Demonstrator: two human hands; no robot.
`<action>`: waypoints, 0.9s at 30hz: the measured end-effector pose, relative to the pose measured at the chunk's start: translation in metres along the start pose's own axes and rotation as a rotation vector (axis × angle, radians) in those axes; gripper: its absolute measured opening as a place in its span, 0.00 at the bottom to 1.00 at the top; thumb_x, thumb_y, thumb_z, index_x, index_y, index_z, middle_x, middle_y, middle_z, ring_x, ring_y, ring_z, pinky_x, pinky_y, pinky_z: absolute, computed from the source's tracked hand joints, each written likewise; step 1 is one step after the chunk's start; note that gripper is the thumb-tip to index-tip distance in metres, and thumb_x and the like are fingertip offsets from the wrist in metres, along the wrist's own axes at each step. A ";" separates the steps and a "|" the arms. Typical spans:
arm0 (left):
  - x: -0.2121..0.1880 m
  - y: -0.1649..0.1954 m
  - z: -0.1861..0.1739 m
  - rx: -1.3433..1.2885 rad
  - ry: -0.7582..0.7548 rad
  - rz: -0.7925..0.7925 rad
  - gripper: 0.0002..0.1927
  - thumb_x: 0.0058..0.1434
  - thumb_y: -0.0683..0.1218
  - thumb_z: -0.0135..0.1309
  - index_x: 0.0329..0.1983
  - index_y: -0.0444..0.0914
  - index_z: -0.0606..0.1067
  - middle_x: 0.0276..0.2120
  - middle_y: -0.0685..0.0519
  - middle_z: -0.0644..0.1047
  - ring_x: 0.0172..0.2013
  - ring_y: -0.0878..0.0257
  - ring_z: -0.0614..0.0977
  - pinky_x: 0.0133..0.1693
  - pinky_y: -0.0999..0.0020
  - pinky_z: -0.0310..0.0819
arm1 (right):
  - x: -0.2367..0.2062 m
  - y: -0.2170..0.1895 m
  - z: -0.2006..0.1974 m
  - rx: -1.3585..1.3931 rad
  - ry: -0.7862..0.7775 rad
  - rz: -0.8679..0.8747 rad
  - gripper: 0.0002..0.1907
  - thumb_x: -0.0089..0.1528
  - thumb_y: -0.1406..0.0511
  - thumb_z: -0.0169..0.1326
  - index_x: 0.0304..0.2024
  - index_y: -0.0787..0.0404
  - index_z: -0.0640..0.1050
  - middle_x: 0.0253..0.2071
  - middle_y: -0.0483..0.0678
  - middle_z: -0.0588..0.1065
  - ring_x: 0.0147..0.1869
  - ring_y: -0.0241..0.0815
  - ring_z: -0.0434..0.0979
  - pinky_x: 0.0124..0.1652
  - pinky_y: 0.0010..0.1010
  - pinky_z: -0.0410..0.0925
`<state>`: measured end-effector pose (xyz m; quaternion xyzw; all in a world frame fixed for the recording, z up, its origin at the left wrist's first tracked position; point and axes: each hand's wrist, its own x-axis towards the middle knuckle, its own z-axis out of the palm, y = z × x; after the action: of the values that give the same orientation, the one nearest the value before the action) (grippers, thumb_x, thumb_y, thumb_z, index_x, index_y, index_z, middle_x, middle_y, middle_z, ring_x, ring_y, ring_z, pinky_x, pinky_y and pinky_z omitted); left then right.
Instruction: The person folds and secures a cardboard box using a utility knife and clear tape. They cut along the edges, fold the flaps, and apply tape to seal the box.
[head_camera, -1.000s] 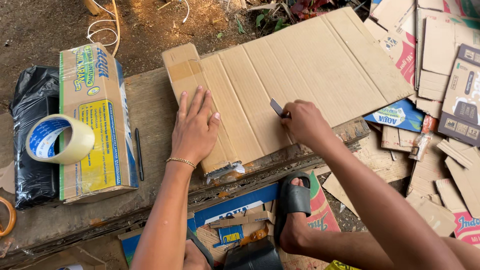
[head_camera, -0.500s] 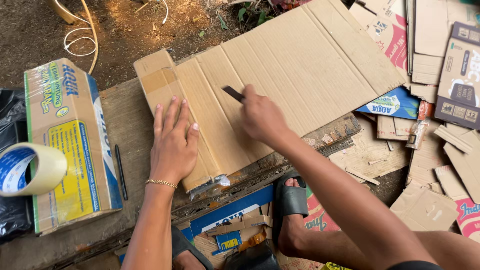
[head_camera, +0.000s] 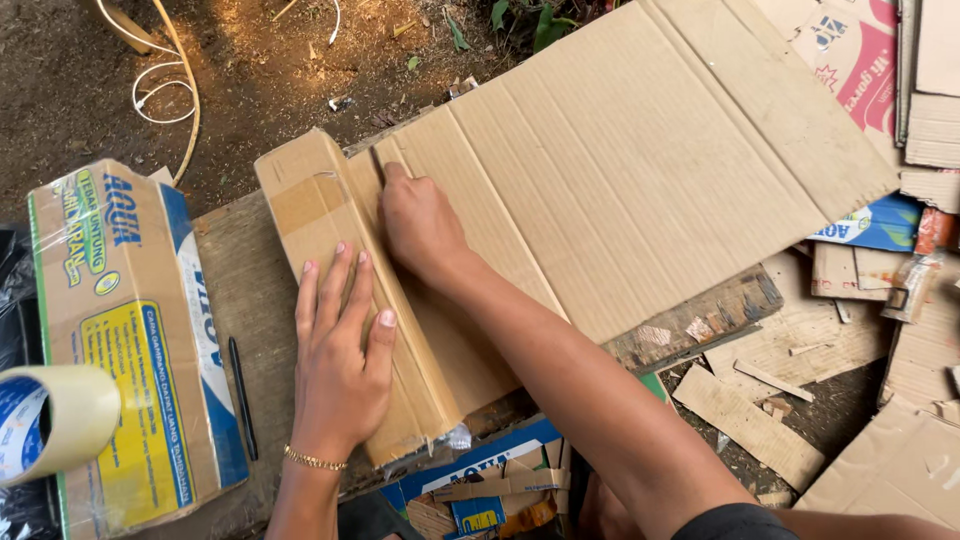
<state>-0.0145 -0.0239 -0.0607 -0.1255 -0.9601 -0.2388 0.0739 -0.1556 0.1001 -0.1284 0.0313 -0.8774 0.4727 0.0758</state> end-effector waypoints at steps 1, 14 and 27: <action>0.001 0.000 0.000 -0.006 -0.005 -0.003 0.28 0.70 0.50 0.44 0.71 0.34 0.65 0.74 0.44 0.59 0.75 0.42 0.52 0.71 0.50 0.43 | 0.004 0.001 0.002 -0.040 0.013 -0.063 0.07 0.64 0.68 0.48 0.40 0.68 0.73 0.33 0.67 0.78 0.39 0.69 0.79 0.41 0.55 0.71; 0.001 -0.002 0.000 -0.030 -0.013 -0.022 0.29 0.70 0.51 0.44 0.72 0.34 0.65 0.74 0.45 0.59 0.75 0.42 0.50 0.71 0.50 0.43 | 0.030 -0.001 0.000 -0.275 -0.149 -0.241 0.10 0.60 0.67 0.52 0.42 0.61 0.79 0.32 0.61 0.79 0.38 0.65 0.81 0.39 0.54 0.72; 0.000 -0.005 -0.005 -0.040 -0.017 0.010 0.29 0.70 0.51 0.44 0.72 0.35 0.63 0.75 0.46 0.57 0.74 0.43 0.49 0.71 0.51 0.44 | 0.048 -0.004 -0.002 -0.365 -0.198 -0.323 0.08 0.58 0.71 0.53 0.38 0.65 0.81 0.34 0.65 0.78 0.42 0.67 0.80 0.42 0.53 0.72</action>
<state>-0.0154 -0.0305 -0.0581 -0.1338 -0.9550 -0.2567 0.0643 -0.2025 0.1001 -0.1163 0.2029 -0.9349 0.2832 0.0682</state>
